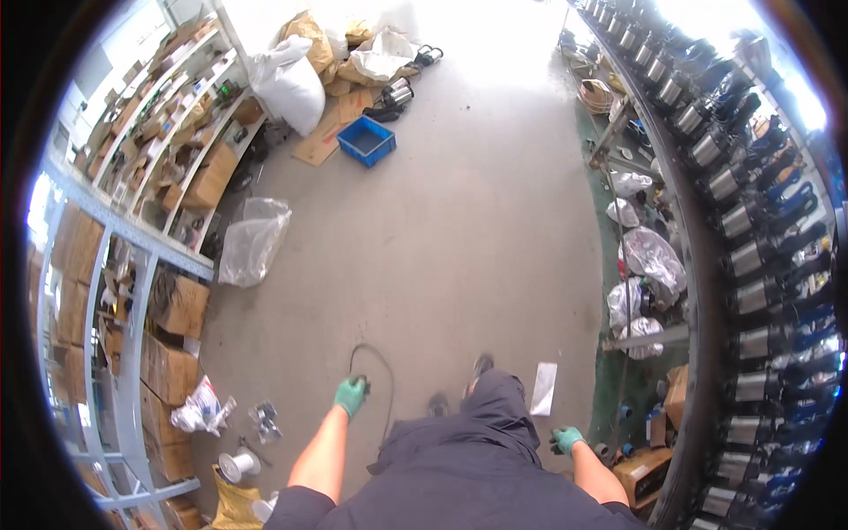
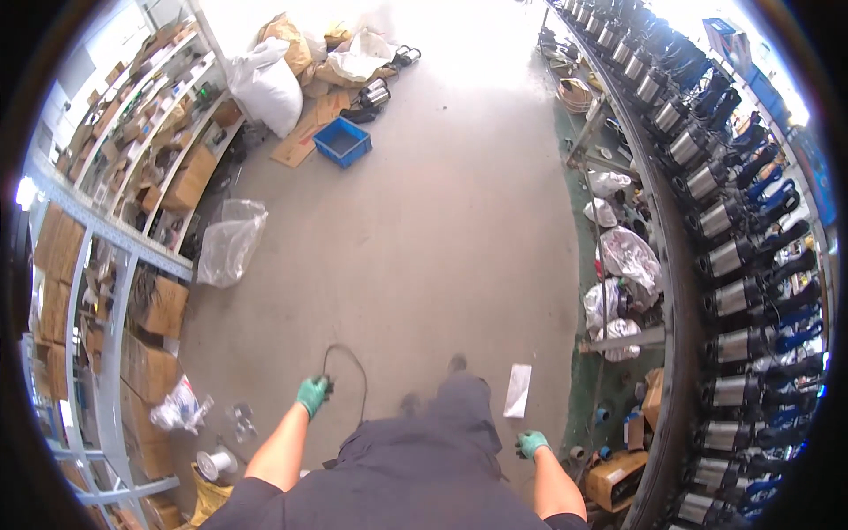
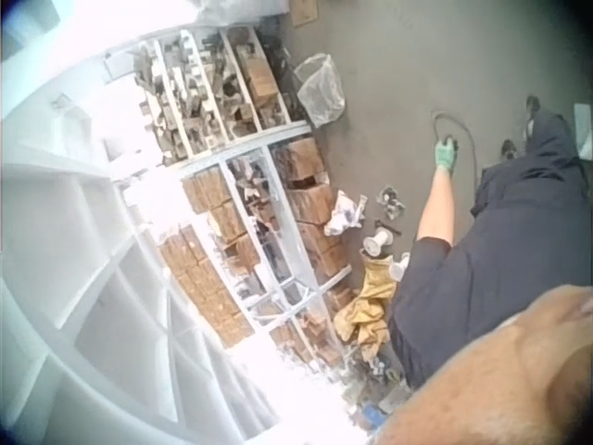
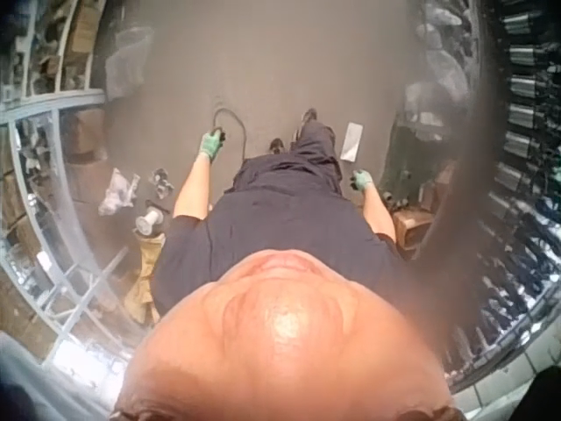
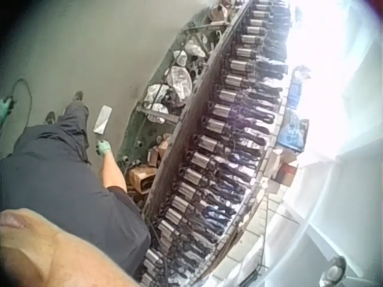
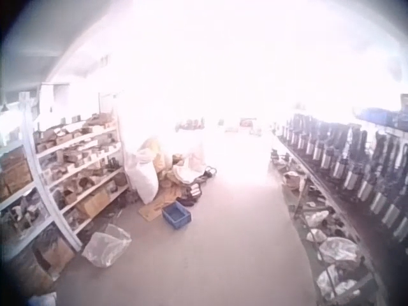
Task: The person retrieves water pumps, places one on a workbench, unscrews fasteners using a pneumatic tool, and removes its internal and external components by hand.
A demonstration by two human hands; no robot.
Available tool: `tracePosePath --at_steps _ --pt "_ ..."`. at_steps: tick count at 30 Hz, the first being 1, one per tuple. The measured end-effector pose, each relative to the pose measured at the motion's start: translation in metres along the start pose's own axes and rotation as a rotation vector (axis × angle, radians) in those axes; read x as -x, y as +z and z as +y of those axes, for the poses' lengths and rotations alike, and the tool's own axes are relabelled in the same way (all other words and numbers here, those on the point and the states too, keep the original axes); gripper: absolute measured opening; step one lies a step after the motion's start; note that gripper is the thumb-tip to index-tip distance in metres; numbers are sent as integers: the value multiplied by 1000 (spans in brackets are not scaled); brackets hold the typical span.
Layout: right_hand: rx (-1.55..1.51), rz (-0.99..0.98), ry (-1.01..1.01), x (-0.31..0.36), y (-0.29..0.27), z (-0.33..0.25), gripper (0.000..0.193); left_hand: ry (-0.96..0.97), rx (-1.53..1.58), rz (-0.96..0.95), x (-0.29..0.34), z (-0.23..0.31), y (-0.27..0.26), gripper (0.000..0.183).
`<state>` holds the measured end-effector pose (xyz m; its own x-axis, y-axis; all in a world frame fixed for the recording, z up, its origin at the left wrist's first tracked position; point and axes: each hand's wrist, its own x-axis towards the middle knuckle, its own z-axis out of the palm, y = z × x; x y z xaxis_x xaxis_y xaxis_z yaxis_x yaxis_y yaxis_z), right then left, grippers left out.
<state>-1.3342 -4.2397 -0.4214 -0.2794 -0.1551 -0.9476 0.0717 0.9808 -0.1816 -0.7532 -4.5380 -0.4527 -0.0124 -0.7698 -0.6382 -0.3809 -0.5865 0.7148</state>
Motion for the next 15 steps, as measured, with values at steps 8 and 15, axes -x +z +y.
tracePosePath --at_steps 8,15 --pt "16 -87 219 -196 -81 -293 38 18 15 146 -263 259 20 32" --pt "8 -68 -384 -247 -179 -805 35 -77 -803 -252 -300 299 87 39"
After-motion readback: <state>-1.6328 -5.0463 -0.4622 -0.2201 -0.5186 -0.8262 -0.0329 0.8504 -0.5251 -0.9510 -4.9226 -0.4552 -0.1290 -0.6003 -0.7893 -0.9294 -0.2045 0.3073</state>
